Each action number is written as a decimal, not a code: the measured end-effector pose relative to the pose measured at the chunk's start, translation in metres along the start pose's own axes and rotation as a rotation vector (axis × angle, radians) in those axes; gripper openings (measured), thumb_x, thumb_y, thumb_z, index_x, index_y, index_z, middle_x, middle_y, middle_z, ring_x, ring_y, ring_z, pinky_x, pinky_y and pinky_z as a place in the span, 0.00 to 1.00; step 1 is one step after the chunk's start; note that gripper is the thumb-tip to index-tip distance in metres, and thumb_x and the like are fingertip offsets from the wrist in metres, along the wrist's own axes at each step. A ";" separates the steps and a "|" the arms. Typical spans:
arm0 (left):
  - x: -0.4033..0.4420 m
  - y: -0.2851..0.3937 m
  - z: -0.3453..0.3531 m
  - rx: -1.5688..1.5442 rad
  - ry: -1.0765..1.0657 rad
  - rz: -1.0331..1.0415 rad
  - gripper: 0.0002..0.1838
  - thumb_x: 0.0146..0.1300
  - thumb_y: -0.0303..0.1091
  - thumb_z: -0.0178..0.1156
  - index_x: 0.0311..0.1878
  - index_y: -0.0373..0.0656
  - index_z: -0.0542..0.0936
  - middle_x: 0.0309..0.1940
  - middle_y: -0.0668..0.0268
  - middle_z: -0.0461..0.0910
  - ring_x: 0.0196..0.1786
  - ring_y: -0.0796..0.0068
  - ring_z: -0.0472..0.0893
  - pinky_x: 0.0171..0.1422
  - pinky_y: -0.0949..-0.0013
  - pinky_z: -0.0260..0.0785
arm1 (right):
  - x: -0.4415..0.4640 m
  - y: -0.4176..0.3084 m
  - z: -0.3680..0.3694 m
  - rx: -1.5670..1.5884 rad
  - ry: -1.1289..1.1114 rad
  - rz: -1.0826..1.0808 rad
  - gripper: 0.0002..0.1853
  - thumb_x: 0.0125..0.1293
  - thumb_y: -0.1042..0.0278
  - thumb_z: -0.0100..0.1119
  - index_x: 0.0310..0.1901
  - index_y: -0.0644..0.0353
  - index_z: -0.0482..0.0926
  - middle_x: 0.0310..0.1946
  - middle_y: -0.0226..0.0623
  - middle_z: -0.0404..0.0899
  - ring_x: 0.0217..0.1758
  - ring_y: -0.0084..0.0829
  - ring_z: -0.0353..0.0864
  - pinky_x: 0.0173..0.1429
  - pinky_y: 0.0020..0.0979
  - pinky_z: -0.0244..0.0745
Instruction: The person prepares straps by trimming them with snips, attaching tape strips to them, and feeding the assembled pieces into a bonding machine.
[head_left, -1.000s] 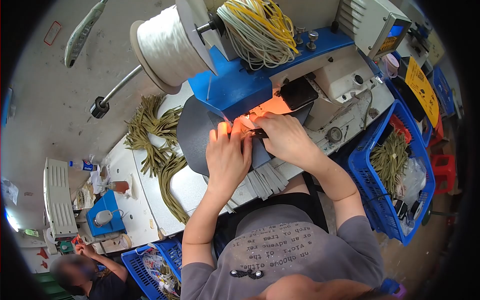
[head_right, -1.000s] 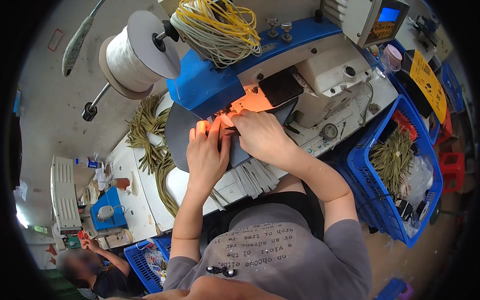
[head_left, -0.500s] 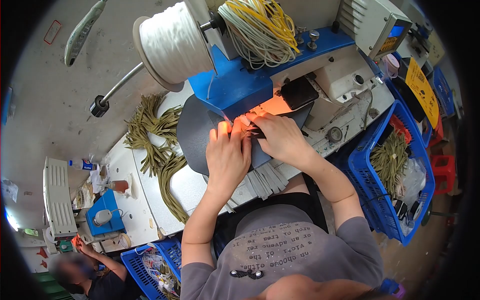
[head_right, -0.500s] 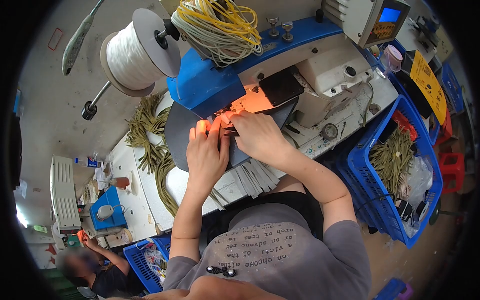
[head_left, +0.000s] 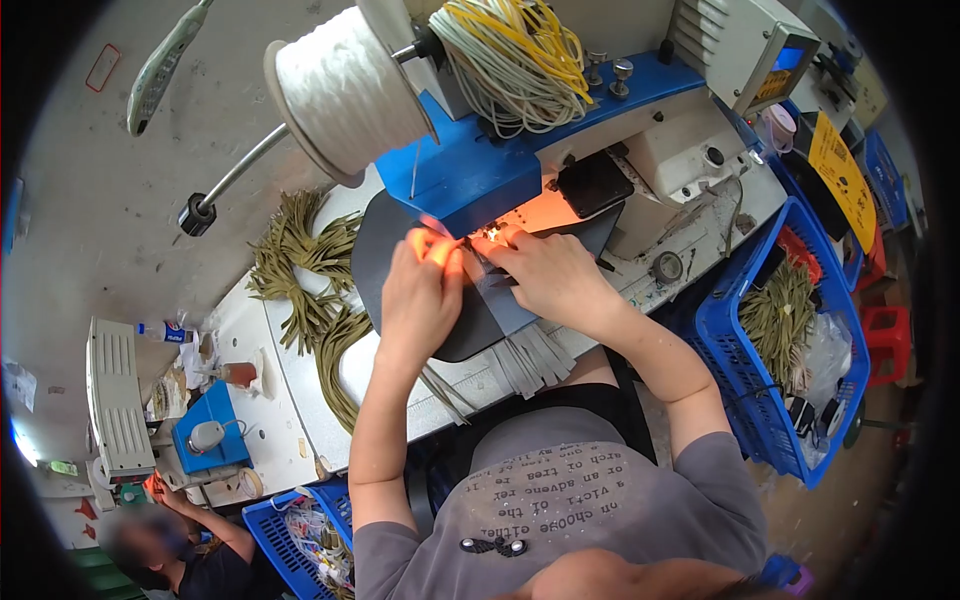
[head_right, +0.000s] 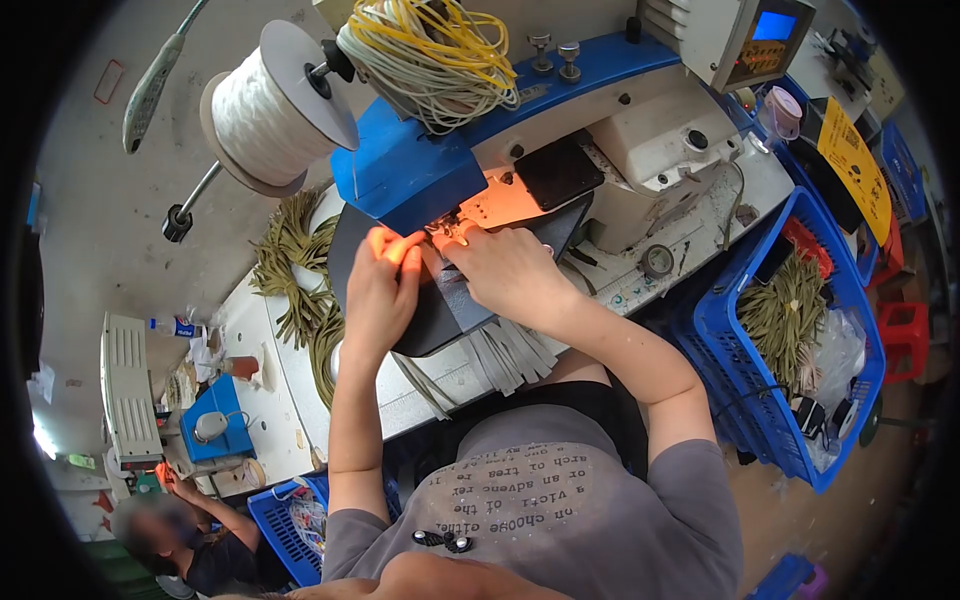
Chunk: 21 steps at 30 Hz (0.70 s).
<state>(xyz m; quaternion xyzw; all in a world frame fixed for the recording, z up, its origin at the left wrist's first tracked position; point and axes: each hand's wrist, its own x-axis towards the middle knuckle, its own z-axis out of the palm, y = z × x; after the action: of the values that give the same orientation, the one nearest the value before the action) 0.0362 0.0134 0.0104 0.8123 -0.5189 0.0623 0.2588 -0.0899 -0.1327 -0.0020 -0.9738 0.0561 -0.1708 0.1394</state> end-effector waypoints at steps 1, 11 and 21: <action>0.003 -0.006 -0.001 0.050 0.012 0.030 0.11 0.65 0.31 0.58 0.47 0.36 0.82 0.47 0.57 0.77 0.48 0.54 0.75 0.52 0.57 0.71 | 0.001 -0.001 0.001 -0.011 -0.016 0.008 0.21 0.56 0.73 0.59 0.54 0.60 0.78 0.36 0.42 0.82 0.32 0.42 0.85 0.36 0.39 0.80; 0.014 -0.038 0.003 0.148 -0.032 0.202 0.10 0.64 0.34 0.61 0.44 0.39 0.83 0.47 0.59 0.81 0.59 0.53 0.74 0.58 0.56 0.66 | 0.004 -0.004 0.001 -0.025 -0.034 0.016 0.20 0.58 0.74 0.55 0.55 0.61 0.78 0.36 0.44 0.82 0.33 0.40 0.86 0.36 0.37 0.80; 0.023 -0.043 -0.007 0.202 -0.049 0.179 0.11 0.65 0.35 0.60 0.45 0.39 0.83 0.53 0.59 0.79 0.62 0.54 0.72 0.61 0.55 0.63 | 0.003 -0.001 0.002 0.045 -0.099 0.080 0.31 0.52 0.73 0.63 0.62 0.51 0.76 0.43 0.41 0.81 0.33 0.45 0.84 0.38 0.43 0.79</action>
<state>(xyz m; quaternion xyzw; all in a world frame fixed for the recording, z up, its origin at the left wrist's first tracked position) 0.0852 0.0123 0.0098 0.7862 -0.5864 0.1173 0.1562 -0.0861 -0.1321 -0.0026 -0.9747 0.0840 -0.1177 0.1706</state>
